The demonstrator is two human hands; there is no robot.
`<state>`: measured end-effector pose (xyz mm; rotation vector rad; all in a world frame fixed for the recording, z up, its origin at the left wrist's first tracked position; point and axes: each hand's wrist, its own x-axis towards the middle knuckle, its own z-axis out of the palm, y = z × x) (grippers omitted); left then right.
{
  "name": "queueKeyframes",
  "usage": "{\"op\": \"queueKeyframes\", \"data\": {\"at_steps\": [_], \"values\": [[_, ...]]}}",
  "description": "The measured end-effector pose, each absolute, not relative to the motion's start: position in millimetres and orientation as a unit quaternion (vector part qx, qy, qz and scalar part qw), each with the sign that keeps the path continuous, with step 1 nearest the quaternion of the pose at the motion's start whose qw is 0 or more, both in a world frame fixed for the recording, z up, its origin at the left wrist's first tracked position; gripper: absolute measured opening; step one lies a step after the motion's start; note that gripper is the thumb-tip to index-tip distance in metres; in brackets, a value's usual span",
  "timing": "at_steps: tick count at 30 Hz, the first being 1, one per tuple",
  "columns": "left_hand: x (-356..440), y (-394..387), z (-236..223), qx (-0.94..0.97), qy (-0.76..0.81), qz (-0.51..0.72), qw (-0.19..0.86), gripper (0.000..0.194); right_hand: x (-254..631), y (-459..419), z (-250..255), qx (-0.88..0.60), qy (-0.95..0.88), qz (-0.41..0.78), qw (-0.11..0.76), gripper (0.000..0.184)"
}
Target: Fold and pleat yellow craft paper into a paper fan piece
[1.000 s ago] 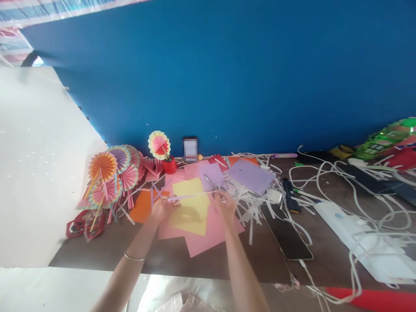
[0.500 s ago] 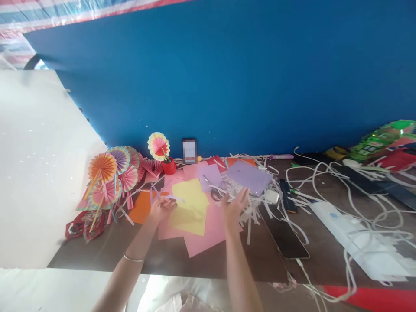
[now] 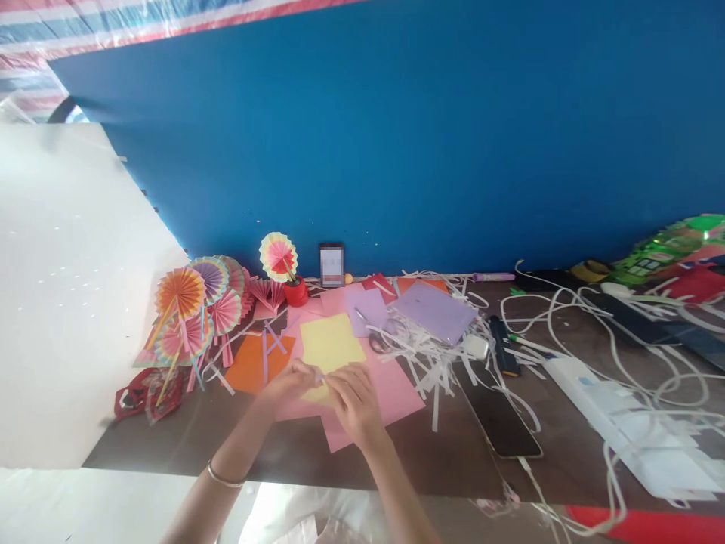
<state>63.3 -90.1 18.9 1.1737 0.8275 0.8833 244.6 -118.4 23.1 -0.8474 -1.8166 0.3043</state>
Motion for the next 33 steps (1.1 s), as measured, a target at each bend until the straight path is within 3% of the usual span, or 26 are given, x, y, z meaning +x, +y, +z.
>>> {"op": "queueKeyframes", "data": {"at_steps": [3,7,9,13,17,24,33], "values": [[51.4,-76.5,14.5,0.577,0.482,0.351,0.558,0.039,250.5,-119.4,23.0,-0.432,-0.652,0.226,0.581,0.007],[47.5,-47.5,9.5,0.605,0.694,0.305,0.244,0.032,265.3,-109.5,25.5,-0.498,-0.457,0.405,0.616,0.022],[51.6,-36.7,6.9,0.621,0.733,0.226,0.16,0.031,273.8,-102.9,26.2,-0.479,-0.41,0.478,0.611,0.024],[59.8,-28.6,1.5,0.6,0.77,0.134,0.174,0.033,288.3,-98.0,26.4,-0.443,-0.388,0.546,0.596,0.02],[61.6,-28.7,-2.9,0.589,0.765,0.143,0.216,0.025,296.6,-100.9,26.8,-0.44,-0.38,0.577,0.573,0.02],[66.4,-32.8,-4.1,0.583,0.789,0.151,0.12,0.043,297.1,-99.8,34.0,-0.442,-0.381,0.601,0.547,0.019],[64.5,-35.1,-16.7,0.612,0.753,0.188,0.154,0.024,300.2,-102.0,27.5,-0.433,-0.354,0.623,0.547,0.016]]}}
